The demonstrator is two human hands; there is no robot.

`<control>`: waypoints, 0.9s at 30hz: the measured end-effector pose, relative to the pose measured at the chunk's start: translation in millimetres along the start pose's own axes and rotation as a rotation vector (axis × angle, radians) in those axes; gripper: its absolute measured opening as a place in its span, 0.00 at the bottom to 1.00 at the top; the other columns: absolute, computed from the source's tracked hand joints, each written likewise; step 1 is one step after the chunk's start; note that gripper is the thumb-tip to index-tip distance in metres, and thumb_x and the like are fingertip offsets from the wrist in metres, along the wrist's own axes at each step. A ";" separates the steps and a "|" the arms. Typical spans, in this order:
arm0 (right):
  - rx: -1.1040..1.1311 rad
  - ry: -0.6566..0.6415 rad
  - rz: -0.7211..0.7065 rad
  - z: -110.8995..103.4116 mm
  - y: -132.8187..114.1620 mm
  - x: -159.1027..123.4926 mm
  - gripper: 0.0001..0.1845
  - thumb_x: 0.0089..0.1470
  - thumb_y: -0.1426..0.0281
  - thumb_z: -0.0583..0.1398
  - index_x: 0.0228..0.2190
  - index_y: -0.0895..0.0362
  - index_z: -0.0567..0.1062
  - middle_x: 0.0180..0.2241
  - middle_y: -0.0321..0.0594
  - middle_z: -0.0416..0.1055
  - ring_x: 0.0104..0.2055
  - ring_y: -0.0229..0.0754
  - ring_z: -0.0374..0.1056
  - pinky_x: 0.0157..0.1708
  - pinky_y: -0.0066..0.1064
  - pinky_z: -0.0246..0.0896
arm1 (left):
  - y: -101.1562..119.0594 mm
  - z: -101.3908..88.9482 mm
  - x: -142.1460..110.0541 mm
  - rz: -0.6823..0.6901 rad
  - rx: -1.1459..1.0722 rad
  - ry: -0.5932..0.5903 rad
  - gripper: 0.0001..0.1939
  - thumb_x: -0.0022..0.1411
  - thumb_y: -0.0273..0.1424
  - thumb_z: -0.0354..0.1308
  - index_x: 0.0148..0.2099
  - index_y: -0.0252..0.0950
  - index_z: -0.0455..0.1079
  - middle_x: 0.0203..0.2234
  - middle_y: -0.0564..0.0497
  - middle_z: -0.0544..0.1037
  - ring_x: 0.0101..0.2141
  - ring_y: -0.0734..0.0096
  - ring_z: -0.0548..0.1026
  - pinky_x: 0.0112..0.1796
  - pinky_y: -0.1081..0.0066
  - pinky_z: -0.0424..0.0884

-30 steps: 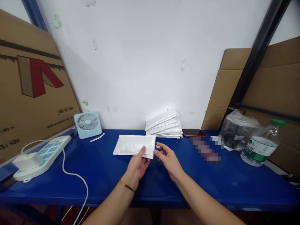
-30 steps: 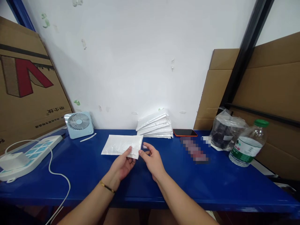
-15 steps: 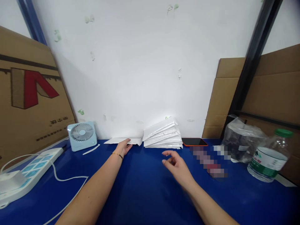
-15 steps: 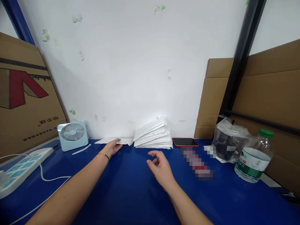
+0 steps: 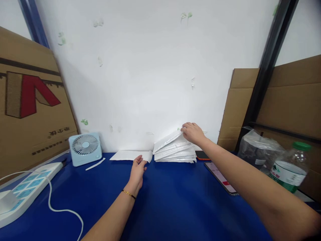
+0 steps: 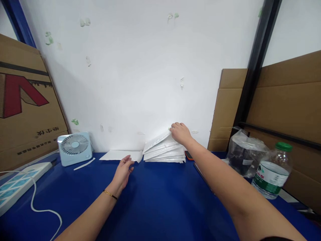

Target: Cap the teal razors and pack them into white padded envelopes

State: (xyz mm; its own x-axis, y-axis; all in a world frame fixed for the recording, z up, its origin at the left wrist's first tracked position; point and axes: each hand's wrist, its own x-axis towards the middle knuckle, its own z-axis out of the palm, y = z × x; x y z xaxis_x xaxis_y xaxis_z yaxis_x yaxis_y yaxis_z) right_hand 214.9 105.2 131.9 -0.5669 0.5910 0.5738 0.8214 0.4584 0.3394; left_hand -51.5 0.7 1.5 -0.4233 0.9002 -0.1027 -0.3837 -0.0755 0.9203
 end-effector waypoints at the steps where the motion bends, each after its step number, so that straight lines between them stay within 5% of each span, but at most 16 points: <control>1: 0.029 0.024 -0.012 -4.5 -1.8 6.9 0.12 0.54 0.76 0.51 0.37 0.59 0.74 0.43 0.48 0.69 0.47 0.47 0.59 0.46 0.37 0.47 | 0.4 4.4 -5.5 0.002 0.017 -0.058 0.21 0.48 0.25 0.62 0.47 0.39 0.67 0.41 0.49 0.72 0.32 0.79 0.71 0.28 0.81 0.63; 7: 0.330 0.195 -0.020 -45.9 -35.9 44.7 0.12 0.56 0.72 0.52 0.42 0.55 0.70 0.42 0.40 0.71 0.41 0.43 0.64 0.42 0.32 0.52 | 6.6 22.7 -33.9 -0.193 -0.007 -0.481 0.18 0.50 0.32 0.64 0.44 0.34 0.70 0.42 0.41 0.74 0.36 0.69 0.75 0.33 0.75 0.69; 12: 0.804 0.415 0.186 -76.9 -72.5 22.3 0.15 0.58 0.62 0.51 0.31 0.57 0.73 0.27 0.35 0.70 0.31 0.38 0.64 0.33 0.27 0.55 | 11.4 35.6 -58.0 -0.346 -0.300 -0.678 0.22 0.52 0.39 0.62 0.48 0.39 0.66 0.49 0.43 0.71 0.49 0.61 0.70 0.43 0.66 0.69; 15: 1.210 0.378 0.456 -76.9 -89.7 -13.7 0.19 0.54 0.55 0.54 0.25 0.58 0.71 0.20 0.34 0.66 0.24 0.36 0.61 0.24 0.26 0.53 | 17.6 42.6 -71.7 -0.170 -0.497 -0.661 0.24 0.49 0.41 0.64 0.47 0.40 0.67 0.48 0.45 0.71 0.53 0.58 0.65 0.49 0.61 0.66; 18: 1.750 0.203 0.751 -59.8 -107.5 -50.3 0.19 0.51 0.54 0.56 0.29 0.58 0.72 0.19 0.36 0.68 0.20 0.37 0.62 0.18 0.26 0.53 | 32.8 48.9 -83.8 0.145 -0.601 -0.531 0.28 0.46 0.41 0.65 0.49 0.41 0.66 0.47 0.48 0.72 0.54 0.59 0.64 0.52 0.63 0.63; 21: 2.034 0.097 1.112 -35.4 -126.0 -75.5 0.16 0.47 0.57 0.61 0.32 0.57 0.71 0.18 0.34 0.69 0.16 0.37 0.61 0.13 0.25 0.50 | 52.5 59.5 -94.2 0.299 -0.550 -0.456 0.29 0.49 0.41 0.62 0.54 0.47 0.62 0.48 0.52 0.72 0.53 0.61 0.65 0.51 0.63 0.64; 27: 2.343 0.146 1.276 -1.6 -151.3 -94.2 0.14 0.57 0.61 0.50 0.34 0.55 0.71 0.26 0.38 0.74 0.26 0.40 0.70 0.22 0.28 0.63 | 68.8 91.8 -106.2 0.467 -0.361 -0.473 0.30 0.48 0.34 0.63 0.55 0.44 0.61 0.38 0.51 0.76 0.46 0.62 0.71 0.47 0.66 0.65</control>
State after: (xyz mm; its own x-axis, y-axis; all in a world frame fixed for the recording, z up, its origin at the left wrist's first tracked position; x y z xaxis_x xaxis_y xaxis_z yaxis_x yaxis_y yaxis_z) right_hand 144.0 -20.9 27.7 -0.1154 0.9827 -0.1452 -0.6846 -0.1846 -0.7051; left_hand 42.5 -60.6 110.3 -0.2420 0.8222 0.5151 -0.5302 -0.5567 0.6395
